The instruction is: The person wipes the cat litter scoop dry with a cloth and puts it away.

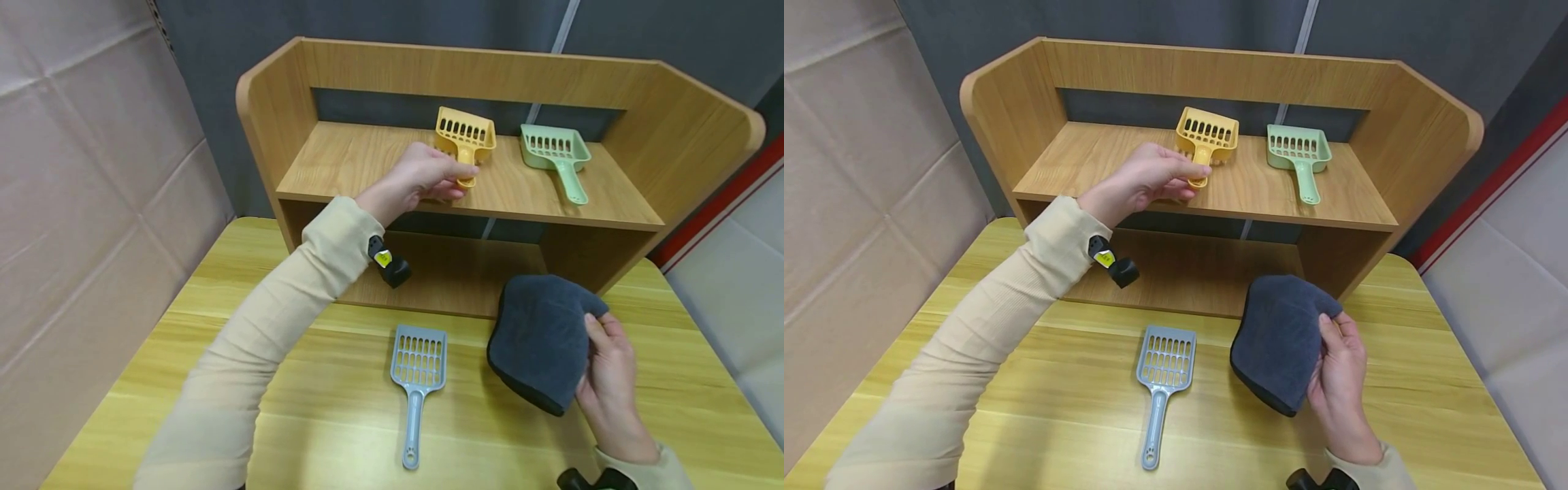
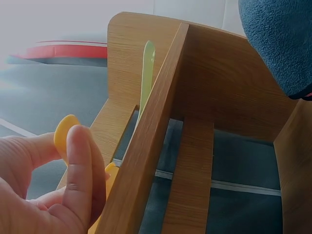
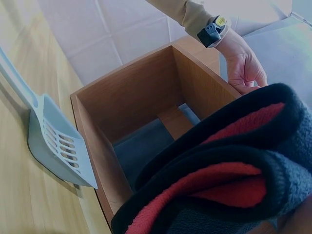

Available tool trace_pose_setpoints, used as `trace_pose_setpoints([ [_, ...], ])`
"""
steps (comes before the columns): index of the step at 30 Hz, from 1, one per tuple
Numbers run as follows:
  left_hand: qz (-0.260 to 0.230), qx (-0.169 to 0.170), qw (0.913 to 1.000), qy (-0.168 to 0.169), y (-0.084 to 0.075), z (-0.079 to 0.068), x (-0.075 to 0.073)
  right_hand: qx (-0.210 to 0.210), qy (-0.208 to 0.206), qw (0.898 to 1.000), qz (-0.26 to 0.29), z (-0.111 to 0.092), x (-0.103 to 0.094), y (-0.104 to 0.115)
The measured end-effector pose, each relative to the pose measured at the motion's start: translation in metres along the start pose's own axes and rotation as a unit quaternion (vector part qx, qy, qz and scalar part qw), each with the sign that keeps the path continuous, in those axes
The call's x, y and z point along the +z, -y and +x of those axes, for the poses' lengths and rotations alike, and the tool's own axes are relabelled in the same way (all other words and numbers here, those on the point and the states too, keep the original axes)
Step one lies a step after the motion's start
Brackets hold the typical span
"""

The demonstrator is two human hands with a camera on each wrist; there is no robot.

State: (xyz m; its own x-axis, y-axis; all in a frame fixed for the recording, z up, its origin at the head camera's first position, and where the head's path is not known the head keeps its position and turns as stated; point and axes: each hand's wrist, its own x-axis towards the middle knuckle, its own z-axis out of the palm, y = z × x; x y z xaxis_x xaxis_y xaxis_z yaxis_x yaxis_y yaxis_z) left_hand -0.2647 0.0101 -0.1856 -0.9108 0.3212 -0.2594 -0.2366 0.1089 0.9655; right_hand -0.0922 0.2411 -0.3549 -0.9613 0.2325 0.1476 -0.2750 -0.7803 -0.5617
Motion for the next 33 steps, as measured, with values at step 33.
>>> trace_pose_setpoints([
  [33,0.117,0.004,0.9931,0.0,-0.0053,-0.0035,0.0018,0.007,-0.024,1.0,-0.013,-0.0024,0.0025,-0.0021],
])
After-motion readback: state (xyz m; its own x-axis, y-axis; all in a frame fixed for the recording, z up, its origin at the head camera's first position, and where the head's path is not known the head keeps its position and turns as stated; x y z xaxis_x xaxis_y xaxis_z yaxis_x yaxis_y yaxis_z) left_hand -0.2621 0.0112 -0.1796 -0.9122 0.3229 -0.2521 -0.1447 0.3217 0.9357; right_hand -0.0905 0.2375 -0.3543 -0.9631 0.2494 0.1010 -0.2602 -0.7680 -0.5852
